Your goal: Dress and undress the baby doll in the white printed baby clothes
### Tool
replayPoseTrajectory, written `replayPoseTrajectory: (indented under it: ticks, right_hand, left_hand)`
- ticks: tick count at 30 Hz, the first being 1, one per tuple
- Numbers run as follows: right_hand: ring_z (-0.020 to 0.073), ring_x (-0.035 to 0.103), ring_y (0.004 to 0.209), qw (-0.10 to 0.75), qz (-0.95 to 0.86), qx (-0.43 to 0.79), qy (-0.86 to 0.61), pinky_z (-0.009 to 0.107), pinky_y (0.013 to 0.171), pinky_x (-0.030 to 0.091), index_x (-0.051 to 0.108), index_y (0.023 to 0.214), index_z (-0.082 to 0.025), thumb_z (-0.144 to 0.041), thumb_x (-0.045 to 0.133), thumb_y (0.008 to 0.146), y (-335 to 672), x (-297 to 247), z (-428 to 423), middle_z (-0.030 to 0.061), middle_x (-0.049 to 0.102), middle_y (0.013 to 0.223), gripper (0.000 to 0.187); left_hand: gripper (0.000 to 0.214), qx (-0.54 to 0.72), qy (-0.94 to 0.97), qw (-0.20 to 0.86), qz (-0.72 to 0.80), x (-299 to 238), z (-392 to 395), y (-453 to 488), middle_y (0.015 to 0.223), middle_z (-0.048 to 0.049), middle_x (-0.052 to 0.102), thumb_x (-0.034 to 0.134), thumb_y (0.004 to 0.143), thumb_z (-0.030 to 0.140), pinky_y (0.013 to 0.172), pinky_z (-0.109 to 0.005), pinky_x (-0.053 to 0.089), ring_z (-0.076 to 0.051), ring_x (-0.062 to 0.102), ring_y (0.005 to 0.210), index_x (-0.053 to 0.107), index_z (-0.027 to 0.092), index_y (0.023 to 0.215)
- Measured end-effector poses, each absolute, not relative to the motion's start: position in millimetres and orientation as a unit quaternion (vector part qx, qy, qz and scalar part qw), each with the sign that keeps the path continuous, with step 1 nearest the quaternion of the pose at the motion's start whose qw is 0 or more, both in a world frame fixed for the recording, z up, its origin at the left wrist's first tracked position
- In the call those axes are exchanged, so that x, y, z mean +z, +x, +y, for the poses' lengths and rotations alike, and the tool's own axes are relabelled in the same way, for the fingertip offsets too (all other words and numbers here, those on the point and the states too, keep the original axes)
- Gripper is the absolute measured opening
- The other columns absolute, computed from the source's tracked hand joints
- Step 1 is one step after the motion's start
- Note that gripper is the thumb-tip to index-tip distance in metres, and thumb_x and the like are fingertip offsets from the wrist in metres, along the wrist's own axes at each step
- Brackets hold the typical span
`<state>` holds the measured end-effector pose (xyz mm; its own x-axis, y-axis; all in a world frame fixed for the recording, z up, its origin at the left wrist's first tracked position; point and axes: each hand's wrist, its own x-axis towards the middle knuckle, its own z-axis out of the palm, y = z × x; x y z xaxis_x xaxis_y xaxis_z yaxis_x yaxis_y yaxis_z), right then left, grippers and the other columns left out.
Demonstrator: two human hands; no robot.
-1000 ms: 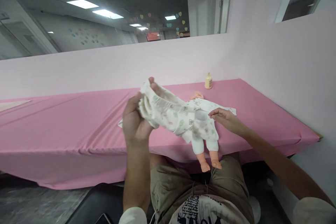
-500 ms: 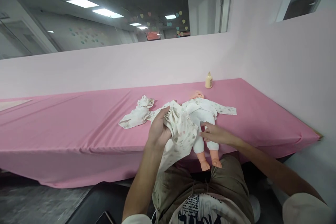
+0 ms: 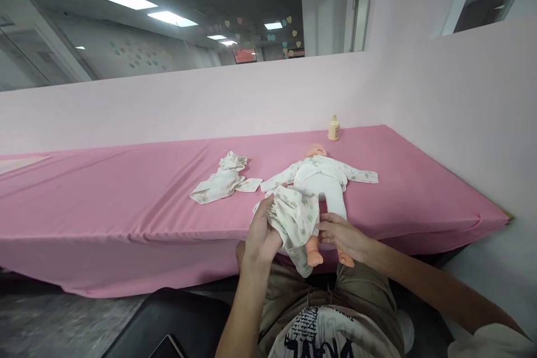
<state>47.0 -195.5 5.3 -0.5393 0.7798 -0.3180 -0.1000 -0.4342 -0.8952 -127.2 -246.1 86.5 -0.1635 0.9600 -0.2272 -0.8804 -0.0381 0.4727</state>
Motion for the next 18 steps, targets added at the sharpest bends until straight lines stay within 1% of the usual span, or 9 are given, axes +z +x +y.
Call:
replayPoseTrajectory:
  ticks: [2, 4, 7, 10, 12, 15, 18]
  right_hand:
    - [0.0219, 0.066, 0.086, 0.275, -0.423, 0.791, -0.345, 0.037, 0.087, 0.051, 0.059, 0.089, -0.020, -0.039, 0.076, 0.073, 42, 4, -198, 0.0056, 0.069, 0.089, 0.030]
    - [0.0212, 0.065, 0.081, 0.272, -0.411, 0.813, -0.311, 0.036, 0.083, 0.051, 0.060, 0.084, -0.021, -0.039, 0.078, 0.072, 39, 4, -197, 0.0050, 0.069, 0.085, 0.029]
    - [0.0170, 0.063, 0.071, 0.290, -0.382, 0.821, -0.309, 0.031, 0.073, 0.052, 0.060, 0.084, -0.020, -0.039, 0.080, 0.070, 39, 9, -193, 0.0027, 0.066, 0.077, 0.030]
    - [0.0138, 0.060, 0.067, 0.323, -0.366, 0.820, -0.299, 0.026, 0.069, 0.051, 0.059, 0.082, -0.018, -0.035, 0.081, 0.070, 41, 19, -191, 0.0006, 0.061, 0.073, 0.030]
    - [0.0126, 0.058, 0.066, 0.350, -0.362, 0.817, -0.281, 0.024, 0.066, 0.050, 0.059, 0.080, -0.018, -0.031, 0.081, 0.069, 40, 24, -191, -0.0008, 0.059, 0.071, 0.028]
    - [0.0117, 0.057, 0.065, 0.365, -0.374, 0.813, -0.257, 0.023, 0.066, 0.049, 0.059, 0.080, -0.019, -0.031, 0.080, 0.071, 37, 28, -191, -0.0025, 0.058, 0.070, 0.026]
    - [0.0127, 0.060, 0.072, 0.359, -0.398, 0.805, -0.253, 0.025, 0.073, 0.050, 0.060, 0.086, -0.020, -0.033, 0.078, 0.074, 35, 27, -192, -0.0016, 0.061, 0.078, 0.025]
  left_hand:
    - [0.024, 0.718, 0.055, 0.650, 0.245, 84, -255, -130, 0.093, -0.0072, 0.074, 0.052, 0.090, 0.018, 0.092, -0.030, 0.055, -0.018, 0.072, 0.087, 0.068, 0.012, 0.107]
    - [0.021, 0.725, 0.043, 0.650, 0.221, 82, -263, -136, 0.084, -0.0050, 0.074, 0.050, 0.092, 0.017, 0.091, -0.027, 0.055, -0.015, 0.072, 0.080, 0.069, 0.013, 0.100]
    - [0.023, 0.744, 0.039, 0.630, 0.218, 78, -275, -145, 0.080, -0.0038, 0.073, 0.047, 0.092, 0.014, 0.089, -0.026, 0.056, -0.014, 0.072, 0.076, 0.070, 0.014, 0.096]
    - [0.024, 0.755, 0.016, 0.594, 0.278, 66, -290, -148, 0.086, -0.0058, 0.074, 0.048, 0.090, 0.010, 0.086, -0.027, 0.057, -0.017, 0.072, 0.083, 0.070, 0.014, 0.098]
    - [0.021, 0.751, -0.001, 0.582, 0.311, 56, -300, -142, 0.086, -0.0059, 0.074, 0.050, 0.089, 0.008, 0.084, -0.026, 0.058, -0.017, 0.072, 0.083, 0.070, 0.014, 0.093]
    - [0.015, 0.718, -0.025, 0.615, 0.325, 46, -309, -123, 0.081, -0.0046, 0.073, 0.055, 0.086, 0.007, 0.080, -0.023, 0.059, -0.015, 0.072, 0.076, 0.068, 0.014, 0.088]
    - [0.014, 0.670, -0.055, 0.669, 0.317, 45, -311, -102, 0.086, -0.0043, 0.073, 0.058, 0.085, 0.006, 0.078, -0.022, 0.059, -0.013, 0.071, 0.075, 0.066, 0.014, 0.093]
